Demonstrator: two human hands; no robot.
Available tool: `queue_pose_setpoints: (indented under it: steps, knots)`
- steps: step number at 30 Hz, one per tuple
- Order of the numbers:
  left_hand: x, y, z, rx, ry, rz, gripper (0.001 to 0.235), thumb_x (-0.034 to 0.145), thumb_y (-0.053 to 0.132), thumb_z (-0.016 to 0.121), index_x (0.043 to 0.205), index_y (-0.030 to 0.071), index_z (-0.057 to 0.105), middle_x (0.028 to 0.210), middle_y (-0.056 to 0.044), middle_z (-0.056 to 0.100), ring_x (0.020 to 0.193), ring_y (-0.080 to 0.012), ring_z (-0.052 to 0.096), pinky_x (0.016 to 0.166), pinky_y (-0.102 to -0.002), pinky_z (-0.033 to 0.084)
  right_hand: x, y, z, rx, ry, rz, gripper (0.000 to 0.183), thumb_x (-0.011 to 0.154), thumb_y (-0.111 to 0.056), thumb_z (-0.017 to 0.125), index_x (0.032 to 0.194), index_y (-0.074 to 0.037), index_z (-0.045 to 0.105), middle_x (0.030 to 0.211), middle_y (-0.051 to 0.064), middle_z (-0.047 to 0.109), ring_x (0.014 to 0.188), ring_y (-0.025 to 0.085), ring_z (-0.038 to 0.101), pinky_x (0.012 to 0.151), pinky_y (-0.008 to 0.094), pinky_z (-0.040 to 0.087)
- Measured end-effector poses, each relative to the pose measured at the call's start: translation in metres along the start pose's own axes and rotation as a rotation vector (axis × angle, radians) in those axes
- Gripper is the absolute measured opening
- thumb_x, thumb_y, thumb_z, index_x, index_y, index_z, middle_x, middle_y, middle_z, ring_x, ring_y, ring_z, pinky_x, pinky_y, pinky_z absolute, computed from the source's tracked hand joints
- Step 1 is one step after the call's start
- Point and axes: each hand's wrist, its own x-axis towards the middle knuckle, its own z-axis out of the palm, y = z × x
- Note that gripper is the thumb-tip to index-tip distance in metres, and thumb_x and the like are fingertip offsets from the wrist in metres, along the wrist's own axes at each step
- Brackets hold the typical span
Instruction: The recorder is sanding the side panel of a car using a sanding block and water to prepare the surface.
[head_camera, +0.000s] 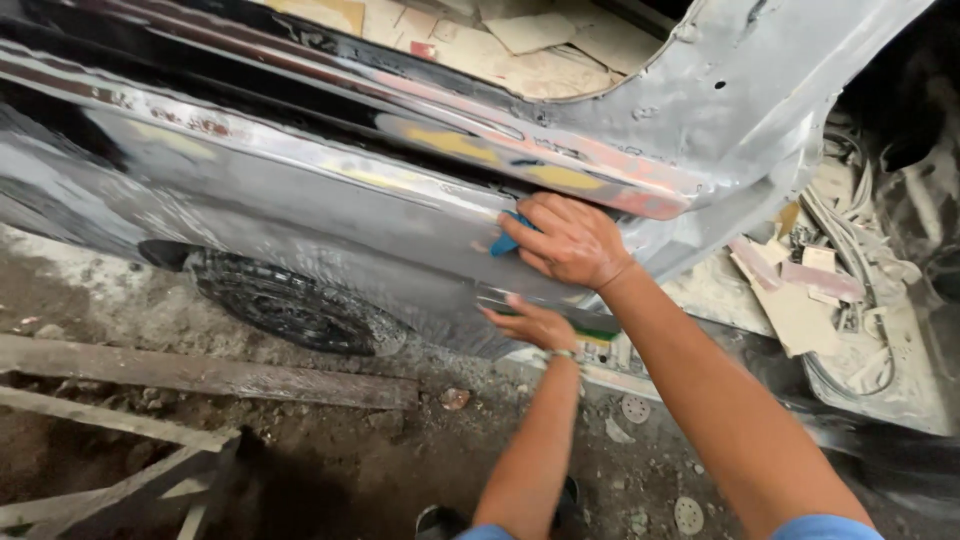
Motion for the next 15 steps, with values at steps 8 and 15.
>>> queue_pose_setpoints:
  steps: [8, 15]
  knots:
    - [0.045, 0.005, -0.01, 0.181, -0.043, -0.396, 0.068, 0.105, 0.05, 0.035, 0.163, 0.017, 0.022, 0.131, -0.028, 0.051, 0.119, -0.05, 0.053, 0.098, -0.061, 0.043, -0.003, 0.006, -0.002, 0.004, -0.028, -0.003, 0.054, 0.077, -0.02, 0.081, 0.129, -0.013, 0.066, 0.119, 0.009, 0.066, 0.111, 0.028, 0.064, 0.092, 0.04, 0.054]
    - [-0.027, -0.063, -0.004, -0.02, -0.213, -0.007, 0.064, 0.115, 0.049, 0.042, 0.16, 0.012, 0.017, 0.152, -0.035, 0.033, 0.137, -0.0565, 0.036, 0.106, -0.066, 0.034, 0.0, 0.006, -0.002, 0.011, -0.001, -0.05, 0.059, 0.076, -0.021, 0.08, 0.133, -0.015, 0.064, 0.121, 0.008, 0.065, 0.113, 0.029, 0.063, 0.095, 0.04, 0.053]
